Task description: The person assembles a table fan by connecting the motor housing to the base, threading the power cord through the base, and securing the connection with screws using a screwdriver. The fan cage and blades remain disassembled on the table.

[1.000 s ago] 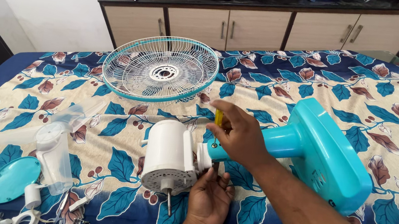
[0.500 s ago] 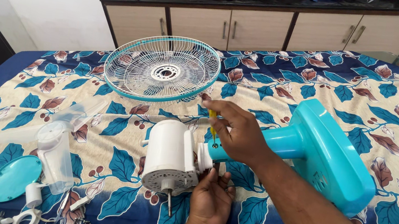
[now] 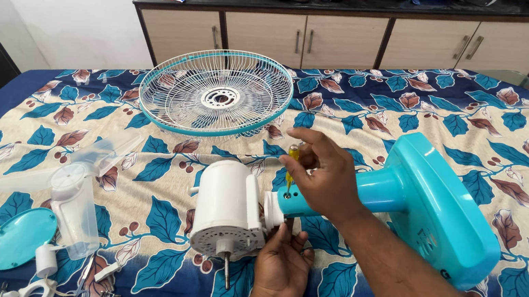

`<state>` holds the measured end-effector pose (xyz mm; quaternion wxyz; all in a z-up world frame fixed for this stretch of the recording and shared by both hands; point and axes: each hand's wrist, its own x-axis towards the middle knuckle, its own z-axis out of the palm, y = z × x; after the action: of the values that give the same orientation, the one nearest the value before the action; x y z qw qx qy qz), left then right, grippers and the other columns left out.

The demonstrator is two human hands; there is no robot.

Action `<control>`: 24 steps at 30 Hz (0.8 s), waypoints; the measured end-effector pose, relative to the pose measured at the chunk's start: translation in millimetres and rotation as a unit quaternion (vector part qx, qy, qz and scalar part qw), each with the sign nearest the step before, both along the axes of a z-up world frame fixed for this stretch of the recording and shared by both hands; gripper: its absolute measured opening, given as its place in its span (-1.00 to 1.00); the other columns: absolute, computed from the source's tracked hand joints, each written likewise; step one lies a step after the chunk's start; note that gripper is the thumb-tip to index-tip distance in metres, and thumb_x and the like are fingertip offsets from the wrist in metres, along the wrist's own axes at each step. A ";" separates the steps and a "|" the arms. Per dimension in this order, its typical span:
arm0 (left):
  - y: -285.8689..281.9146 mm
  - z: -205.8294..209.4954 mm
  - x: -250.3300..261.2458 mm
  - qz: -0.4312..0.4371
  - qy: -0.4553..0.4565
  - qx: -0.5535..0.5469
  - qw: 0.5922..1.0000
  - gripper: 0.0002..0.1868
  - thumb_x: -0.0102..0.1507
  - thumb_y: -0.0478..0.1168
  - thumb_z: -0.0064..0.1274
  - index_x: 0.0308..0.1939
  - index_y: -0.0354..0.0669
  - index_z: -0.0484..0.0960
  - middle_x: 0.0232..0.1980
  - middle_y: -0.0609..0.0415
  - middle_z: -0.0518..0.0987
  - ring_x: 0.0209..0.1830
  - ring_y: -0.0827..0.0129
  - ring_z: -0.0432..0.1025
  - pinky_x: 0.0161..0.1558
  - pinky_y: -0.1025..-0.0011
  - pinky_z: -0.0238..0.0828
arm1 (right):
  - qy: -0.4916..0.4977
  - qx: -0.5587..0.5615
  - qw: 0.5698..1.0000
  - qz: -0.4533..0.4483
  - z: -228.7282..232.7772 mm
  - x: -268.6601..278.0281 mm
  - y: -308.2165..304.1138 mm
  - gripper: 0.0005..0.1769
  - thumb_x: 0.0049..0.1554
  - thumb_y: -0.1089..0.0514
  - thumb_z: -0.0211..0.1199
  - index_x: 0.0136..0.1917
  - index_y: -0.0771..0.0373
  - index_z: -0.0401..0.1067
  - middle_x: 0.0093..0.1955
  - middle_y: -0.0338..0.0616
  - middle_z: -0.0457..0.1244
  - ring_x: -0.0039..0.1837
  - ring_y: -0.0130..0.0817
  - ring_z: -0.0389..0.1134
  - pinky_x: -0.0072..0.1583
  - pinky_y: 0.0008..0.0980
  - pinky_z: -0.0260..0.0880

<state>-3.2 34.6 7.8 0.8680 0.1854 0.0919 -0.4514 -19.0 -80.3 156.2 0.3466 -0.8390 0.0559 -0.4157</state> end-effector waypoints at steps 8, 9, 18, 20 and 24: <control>-0.3 0.8 0.5 -0.007 0.002 -0.004 1.000 -0.83 0.34 -0.08 0.00 -0.07 -0.01 0.57 -0.18 0.20 0.57 -0.13 0.38 0.44 -0.11 0.34 0.28 | -0.030 -0.011 0.999 0.030 0.5 -1.2 0.8 -0.71 0.19 0.23 0.36 0.20 0.23 0.49 -0.02 -0.13 0.41 -0.03 -0.47 0.52 -0.05 -0.48 0.55; -0.5 0.7 0.6 -0.006 0.003 -0.006 1.000 -0.83 0.34 -0.08 0.00 -0.07 -0.01 0.57 -0.18 0.20 0.57 -0.13 0.38 0.44 -0.12 0.34 0.28 | -0.018 0.009 1.000 0.008 0.9 -1.3 1.0 -0.67 0.14 0.20 0.41 0.17 0.23 0.49 -0.10 -0.16 0.42 -0.07 -0.49 0.53 -0.07 -0.49 0.55; -0.6 -1.6 0.7 -0.007 0.001 -0.012 1.000 -0.82 0.33 -0.09 0.00 -0.05 -0.02 0.57 -0.17 0.20 0.57 -0.13 0.39 0.44 -0.12 0.33 0.28 | -0.032 -0.011 0.999 0.029 2.7 -1.6 4.2 -0.74 0.14 0.25 0.40 0.11 0.24 0.54 -0.01 -0.14 0.41 -0.01 -0.42 0.55 -0.02 -0.49 0.58; -0.4 -2.6 1.3 -0.007 0.001 -0.012 1.000 -0.82 0.33 -0.09 0.01 -0.05 -0.02 0.57 -0.16 0.21 0.57 -0.12 0.39 0.44 -0.12 0.33 0.28 | -0.029 -0.037 0.999 0.013 4.0 -2.2 3.5 -0.75 0.10 0.23 0.45 0.08 0.22 0.60 -0.08 -0.12 0.37 -0.09 -0.39 0.52 -0.08 -0.47 0.55; -1.1 -2.9 2.5 -0.010 0.006 -0.025 1.000 -0.82 0.32 -0.09 0.00 -0.05 0.00 0.57 -0.12 0.24 0.59 -0.09 0.39 0.45 -0.11 0.33 0.27 | -0.095 -0.128 0.983 0.086 6.2 -4.5 2.3 -0.78 0.24 0.31 0.31 0.17 0.29 0.54 0.25 0.03 0.35 0.19 -0.23 0.46 0.12 -0.37 0.51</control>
<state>-0.7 33.5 4.9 0.8671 0.1615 0.0842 -0.4636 -23.5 -78.0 162.4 0.2747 -0.8348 -0.1037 -0.4658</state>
